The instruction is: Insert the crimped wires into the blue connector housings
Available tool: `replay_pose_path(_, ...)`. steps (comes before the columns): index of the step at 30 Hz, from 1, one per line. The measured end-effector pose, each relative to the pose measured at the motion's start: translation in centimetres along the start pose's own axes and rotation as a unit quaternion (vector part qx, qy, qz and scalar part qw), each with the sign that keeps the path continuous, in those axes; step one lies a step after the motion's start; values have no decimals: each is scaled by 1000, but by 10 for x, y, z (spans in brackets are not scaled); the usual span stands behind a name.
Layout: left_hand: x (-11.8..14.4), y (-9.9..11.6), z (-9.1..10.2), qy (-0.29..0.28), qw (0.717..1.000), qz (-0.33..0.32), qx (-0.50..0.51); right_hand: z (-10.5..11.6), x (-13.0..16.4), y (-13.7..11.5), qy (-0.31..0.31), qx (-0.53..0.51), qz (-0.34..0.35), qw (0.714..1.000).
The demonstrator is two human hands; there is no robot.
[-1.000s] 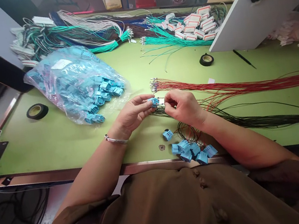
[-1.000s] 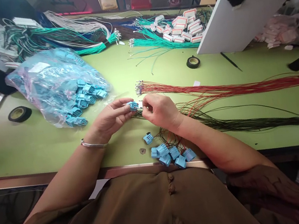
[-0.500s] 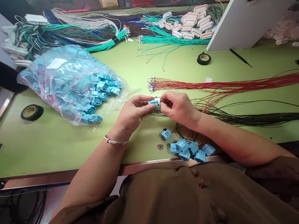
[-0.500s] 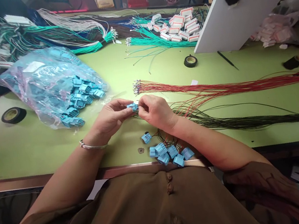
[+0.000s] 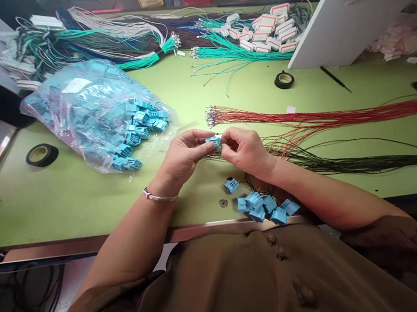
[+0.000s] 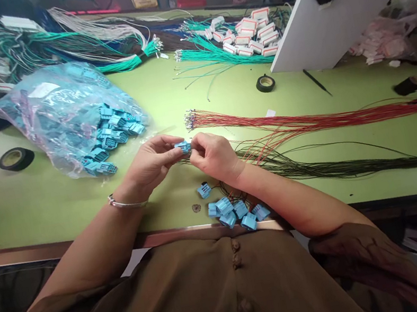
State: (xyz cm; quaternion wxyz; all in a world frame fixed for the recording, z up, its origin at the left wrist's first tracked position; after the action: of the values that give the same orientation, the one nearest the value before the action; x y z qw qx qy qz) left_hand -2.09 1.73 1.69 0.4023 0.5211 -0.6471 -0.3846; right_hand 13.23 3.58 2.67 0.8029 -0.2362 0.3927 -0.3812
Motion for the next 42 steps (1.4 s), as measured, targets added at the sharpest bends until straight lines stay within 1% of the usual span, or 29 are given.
replay_pose_path(2, -2, -2, 2, -13, 1000, -2, -28, -3, 2, 1, -3, -2, -4, 1000)
replay_pose_path(4, -2, -1, 7, -28, 997, 2, -66, -3, 3, 1, -25, -17, -17, 999)
replay_pose_path(5, -2, 1, 10, -41, 995, 8, -88, -3, 3, 0, -51, -33, -24, 998)
replay_pose_path(7, 1, 10, 15, -78, 987, 27, -140, 0, 1, -2, -125, -69, -36, 989)
replay_pose_path(8, 3, 15, 17, -102, 979, 35, -172, 4, -1, -1, -160, -80, -44, 983)
replay_pose_path(9, 5, 20, 19, -131, 969, 42, -207, 8, -6, 2, -181, -79, -57, 979)
replay_pose_path(10, 8, 25, 19, -164, 955, 48, -241, 13, -12, 6, -188, -58, -74, 978)
replay_pose_path(11, 11, 28, 18, -199, 940, 54, -272, 18, -19, 13, -182, -18, -94, 979)
replay_pose_path(13, 16, 30, 14, -268, 910, 72, -309, 22, -33, 26, -167, 97, -125, 973)
replay_pose_path(15, 19, 28, 9, -320, 889, 89, -315, 14, -45, 37, -190, 196, -133, 953)
replay_pose_path(17, 19, 25, 7, -334, 885, 86, -313, 0, -51, 42, -230, 251, -127, 932)
replay_pose_path(18, 17, 25, 7, -324, 890, 76, -310, -6, -53, 43, -244, 266, -125, 924)
replay_pose_path(19, 15, 25, 9, -302, 902, 62, -302, -10, -54, 43, -252, 275, -128, 919)
replay_pose_path(21, 9, 27, 14, -222, 939, 25, -262, -10, -55, 40, -236, 273, -144, 921)
replay_pose_path(23, 4, 27, 21, -130, 973, -7, -192, 0, -55, 34, -185, 234, -156, 942)
replay_pose_path(24, 1, 25, 24, -91, 984, -15, -152, 7, -54, 30, -155, 198, -158, 955)
replay_pose_path(26, -3, 18, 25, -42, 996, -15, -76, 19, -48, 21, -116, 107, -148, 976)
replay_pose_path(29, -8, 6, 21, -24, 1000, -6, 13, 25, -35, 11, -103, -22, -131, 986)
replay_pose_path(32, -10, -2, 16, -30, 998, 1, 51, 22, -24, 7, -89, -76, -122, 986)
replay_pose_path(36, -9, -6, 13, -42, 997, 9, 66, 18, -20, 8, -90, -74, -105, 988)
replay_pose_path(42, -9, -8, 13, -44, 997, 8, 61, 22, -19, 5, -87, 11, -93, 992)
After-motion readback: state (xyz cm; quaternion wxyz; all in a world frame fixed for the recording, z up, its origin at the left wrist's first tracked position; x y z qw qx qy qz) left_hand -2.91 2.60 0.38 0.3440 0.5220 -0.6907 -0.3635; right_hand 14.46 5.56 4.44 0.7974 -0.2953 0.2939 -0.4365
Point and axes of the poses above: each hand's wrist, its own x-axis away from the middle knuckle, its own z-axis out of the back of the hand, y = z × x, the point moved 4 cm from there along -x, towards the middle knuckle, and after that the axes turned 2 degrees about -y, right-handed, at the moved point
